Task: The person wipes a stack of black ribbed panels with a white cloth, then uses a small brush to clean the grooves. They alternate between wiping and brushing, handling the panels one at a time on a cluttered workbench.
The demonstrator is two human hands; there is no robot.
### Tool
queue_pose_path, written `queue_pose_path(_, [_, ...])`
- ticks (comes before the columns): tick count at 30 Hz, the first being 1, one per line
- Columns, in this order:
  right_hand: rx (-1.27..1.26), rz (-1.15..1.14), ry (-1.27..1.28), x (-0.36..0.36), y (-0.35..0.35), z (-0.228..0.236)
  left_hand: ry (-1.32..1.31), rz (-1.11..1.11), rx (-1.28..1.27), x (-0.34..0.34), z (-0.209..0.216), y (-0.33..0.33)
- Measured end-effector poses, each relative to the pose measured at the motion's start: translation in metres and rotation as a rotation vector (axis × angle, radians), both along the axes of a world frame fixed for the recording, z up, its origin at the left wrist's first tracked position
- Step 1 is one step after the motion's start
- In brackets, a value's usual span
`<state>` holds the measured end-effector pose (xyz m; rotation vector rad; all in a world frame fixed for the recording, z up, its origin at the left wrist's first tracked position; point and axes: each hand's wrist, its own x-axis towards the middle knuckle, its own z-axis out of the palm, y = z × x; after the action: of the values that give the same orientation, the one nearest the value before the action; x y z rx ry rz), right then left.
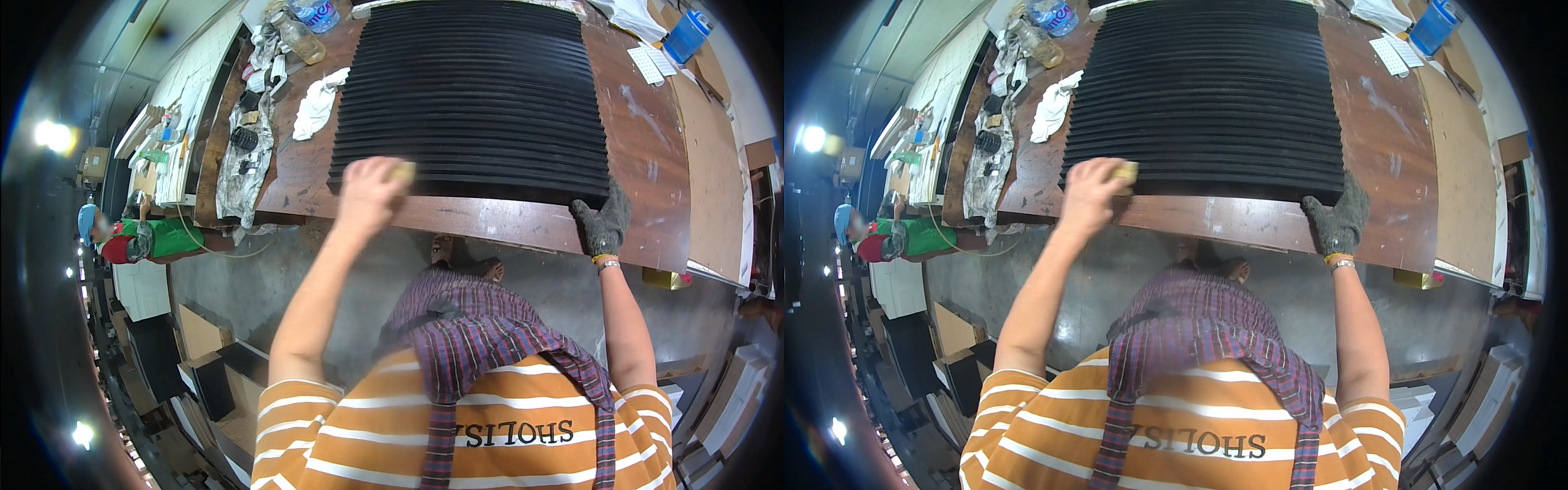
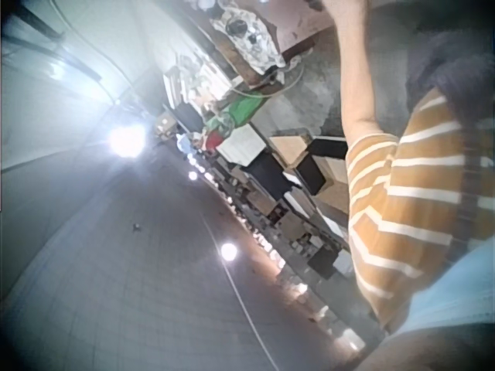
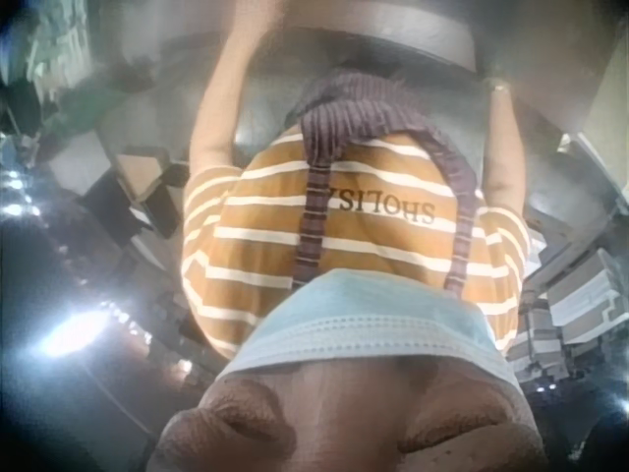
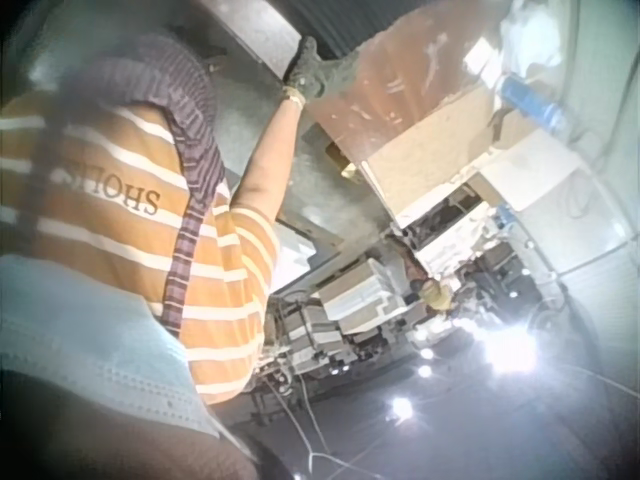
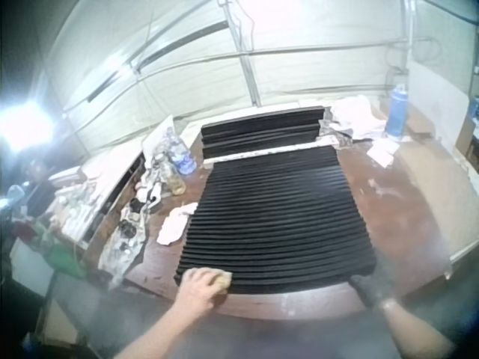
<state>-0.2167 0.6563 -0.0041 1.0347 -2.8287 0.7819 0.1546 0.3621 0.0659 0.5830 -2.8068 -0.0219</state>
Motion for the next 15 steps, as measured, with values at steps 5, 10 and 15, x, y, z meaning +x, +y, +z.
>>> queue_pose_path(5, [-0.075,0.039,0.007,-0.002,0.003,-0.01,-0.17,0.435,-0.116,0.123,0.021,-0.067])
queue_pose_path(10, [-0.091,0.031,-0.066,-0.015,0.007,-0.025,-0.086,0.68,-0.132,0.181,0.024,-0.118])
queue_pose_path(15, [-0.236,0.009,-0.385,-0.039,0.017,-0.04,-0.056,0.766,-0.124,0.221,0.013,-0.201])
